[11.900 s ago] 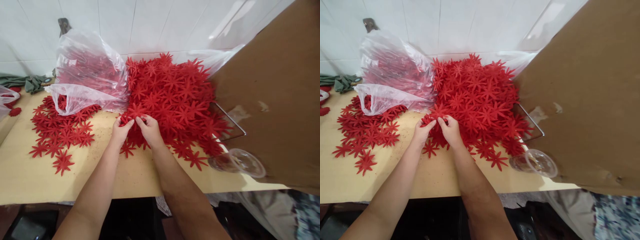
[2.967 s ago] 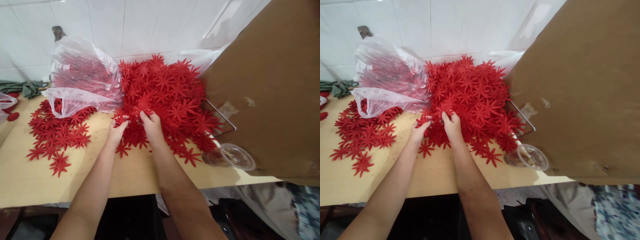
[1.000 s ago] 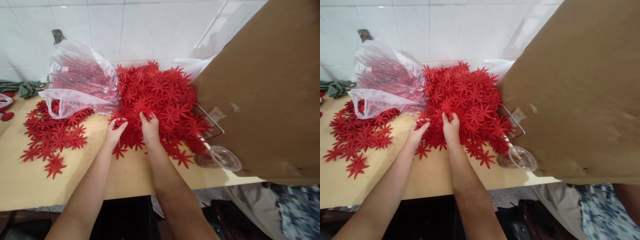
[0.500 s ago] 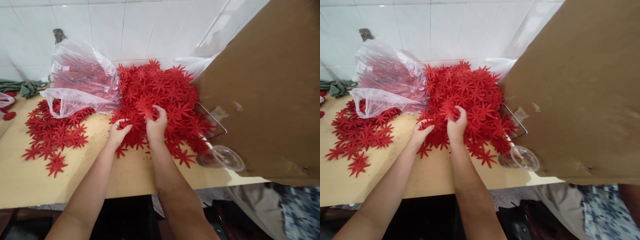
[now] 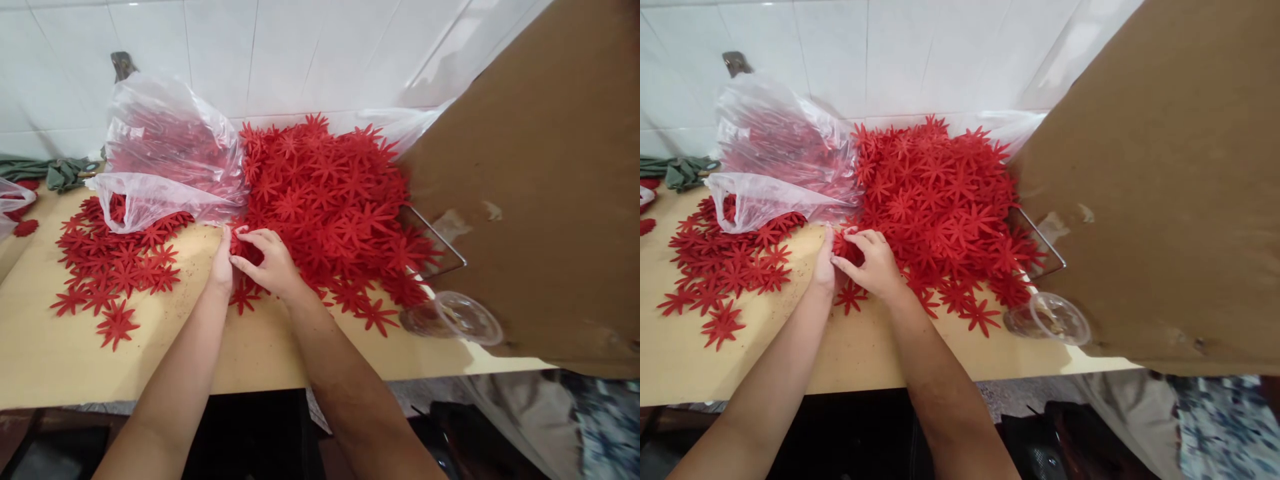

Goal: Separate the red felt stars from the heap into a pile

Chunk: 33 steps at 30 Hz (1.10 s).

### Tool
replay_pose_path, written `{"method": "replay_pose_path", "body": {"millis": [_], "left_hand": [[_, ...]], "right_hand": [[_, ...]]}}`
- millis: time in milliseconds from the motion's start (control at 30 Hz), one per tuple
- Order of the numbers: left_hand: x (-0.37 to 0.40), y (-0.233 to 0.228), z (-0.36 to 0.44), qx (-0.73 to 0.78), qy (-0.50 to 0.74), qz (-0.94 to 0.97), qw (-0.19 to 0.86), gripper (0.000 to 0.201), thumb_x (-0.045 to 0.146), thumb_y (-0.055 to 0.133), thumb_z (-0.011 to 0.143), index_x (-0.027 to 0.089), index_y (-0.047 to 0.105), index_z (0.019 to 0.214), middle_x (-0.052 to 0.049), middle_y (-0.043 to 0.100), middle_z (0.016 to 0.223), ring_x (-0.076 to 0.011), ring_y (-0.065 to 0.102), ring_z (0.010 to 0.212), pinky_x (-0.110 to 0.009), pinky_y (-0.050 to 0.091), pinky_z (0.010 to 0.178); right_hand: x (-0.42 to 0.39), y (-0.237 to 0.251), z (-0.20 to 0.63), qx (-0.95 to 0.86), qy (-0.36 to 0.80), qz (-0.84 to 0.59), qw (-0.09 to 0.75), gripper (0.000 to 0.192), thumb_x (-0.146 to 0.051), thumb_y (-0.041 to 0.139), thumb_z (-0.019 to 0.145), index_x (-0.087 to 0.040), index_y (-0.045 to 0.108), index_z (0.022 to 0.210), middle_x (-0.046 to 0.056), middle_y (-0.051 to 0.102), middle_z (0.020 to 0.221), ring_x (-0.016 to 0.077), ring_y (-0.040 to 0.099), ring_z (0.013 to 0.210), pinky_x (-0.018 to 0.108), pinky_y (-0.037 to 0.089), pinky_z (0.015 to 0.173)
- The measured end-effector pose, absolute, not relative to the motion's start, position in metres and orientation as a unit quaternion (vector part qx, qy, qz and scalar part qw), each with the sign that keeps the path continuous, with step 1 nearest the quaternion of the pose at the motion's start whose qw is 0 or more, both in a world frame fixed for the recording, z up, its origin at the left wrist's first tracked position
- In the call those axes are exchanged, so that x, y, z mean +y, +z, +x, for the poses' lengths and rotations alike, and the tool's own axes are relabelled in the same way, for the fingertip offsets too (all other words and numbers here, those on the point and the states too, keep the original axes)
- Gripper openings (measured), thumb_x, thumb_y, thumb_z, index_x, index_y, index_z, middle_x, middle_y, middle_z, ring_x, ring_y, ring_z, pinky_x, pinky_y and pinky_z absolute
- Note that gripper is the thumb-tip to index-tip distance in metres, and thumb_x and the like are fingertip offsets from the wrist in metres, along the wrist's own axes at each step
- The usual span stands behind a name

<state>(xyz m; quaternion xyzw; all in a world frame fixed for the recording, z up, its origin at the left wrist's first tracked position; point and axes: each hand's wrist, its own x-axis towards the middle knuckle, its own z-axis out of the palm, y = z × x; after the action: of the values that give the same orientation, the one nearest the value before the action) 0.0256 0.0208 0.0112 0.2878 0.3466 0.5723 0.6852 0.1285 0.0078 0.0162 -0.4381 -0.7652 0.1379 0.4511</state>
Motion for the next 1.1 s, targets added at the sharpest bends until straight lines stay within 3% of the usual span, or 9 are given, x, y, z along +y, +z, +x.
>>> {"method": "replay_pose_path", "body": {"millis": [133, 333, 467, 633, 833, 967, 1100], "left_hand": [[0.011, 0.026, 0.024, 0.336, 0.555, 0.298, 0.7, 0.059, 0.062, 0.029, 0.078, 0.015, 0.062, 0.09, -0.008, 0.065, 0.087, -0.0191, 0.053, 0.105, -0.033, 0.04, 0.091], [0.011, 0.029, 0.024, 0.314, 0.513, 0.333, 0.726, 0.06, 0.07, 0.033, 0.071, 0.02, 0.063, 0.083, -0.008, 0.063, 0.093, -0.0228, 0.051, 0.107, -0.038, 0.041, 0.09], [0.014, 0.019, 0.027, 0.322, 0.5, 0.351, 0.723, 0.039, 0.055, 0.051, 0.071, 0.021, 0.063, 0.087, -0.006, 0.063, 0.097, -0.0209, 0.051, 0.107, -0.037, 0.039, 0.092], [0.02, 0.005, 0.028, 0.417, 0.551, 0.36, 0.627, 0.021, 0.025, 0.067, 0.062, 0.02, 0.064, 0.083, -0.001, 0.065, 0.088, -0.0159, 0.056, 0.094, -0.033, 0.037, 0.092], [0.023, 0.002, 0.03, 0.4, 0.584, 0.397, 0.584, 0.02, 0.023, 0.065, 0.062, 0.018, 0.061, 0.082, -0.001, 0.063, 0.084, -0.0118, 0.056, 0.083, -0.029, 0.039, 0.086], [0.022, 0.001, 0.032, 0.41, 0.594, 0.416, 0.553, 0.012, 0.024, 0.062, 0.064, 0.017, 0.057, 0.073, 0.001, 0.061, 0.076, -0.0102, 0.054, 0.074, -0.026, 0.04, 0.08], [0.022, 0.001, 0.031, 0.413, 0.596, 0.415, 0.55, 0.013, 0.026, 0.062, 0.064, 0.017, 0.055, 0.069, 0.002, 0.058, 0.07, -0.0089, 0.051, 0.068, -0.025, 0.04, 0.076]], "right_hand": [[0.01, 0.013, 0.134, -0.768, 0.178, -0.435, 0.434, 0.052, -0.039, 0.066, 0.063, -0.018, 0.056, 0.11, 0.011, 0.06, 0.106, 0.0229, 0.053, 0.1, 0.042, 0.041, 0.09], [0.015, 0.008, 0.135, -0.717, 0.2, -0.446, 0.498, 0.029, -0.022, 0.053, 0.073, -0.022, 0.06, 0.101, 0.007, 0.062, 0.1, 0.019, 0.056, 0.095, 0.038, 0.042, 0.088], [0.023, 0.003, 0.139, -0.61, 0.21, -0.503, 0.576, 0.015, -0.021, 0.052, 0.07, -0.019, 0.062, 0.081, 0.006, 0.059, 0.087, 0.0182, 0.055, 0.084, 0.037, 0.044, 0.082], [0.027, 0.005, 0.142, -0.506, 0.346, -0.49, 0.62, 0.019, -0.019, 0.052, 0.063, -0.019, 0.056, 0.082, 0.002, 0.063, 0.081, 0.015, 0.057, 0.076, 0.034, 0.046, 0.077], [0.025, 0.007, 0.14, -0.507, 0.372, -0.484, 0.609, 0.02, -0.014, 0.05, 0.057, -0.018, 0.054, 0.077, 0.0, 0.06, 0.075, 0.0128, 0.055, 0.072, 0.031, 0.045, 0.076], [0.024, 0.007, 0.136, -0.519, 0.371, -0.48, 0.602, 0.012, -0.022, 0.056, 0.063, -0.019, 0.053, 0.073, -0.001, 0.059, 0.073, 0.0118, 0.054, 0.07, 0.029, 0.045, 0.072], [0.024, 0.007, 0.136, -0.519, 0.369, -0.485, 0.599, 0.015, -0.03, 0.06, 0.064, -0.018, 0.053, 0.07, -0.002, 0.057, 0.067, 0.0106, 0.052, 0.063, 0.027, 0.044, 0.065]]}}
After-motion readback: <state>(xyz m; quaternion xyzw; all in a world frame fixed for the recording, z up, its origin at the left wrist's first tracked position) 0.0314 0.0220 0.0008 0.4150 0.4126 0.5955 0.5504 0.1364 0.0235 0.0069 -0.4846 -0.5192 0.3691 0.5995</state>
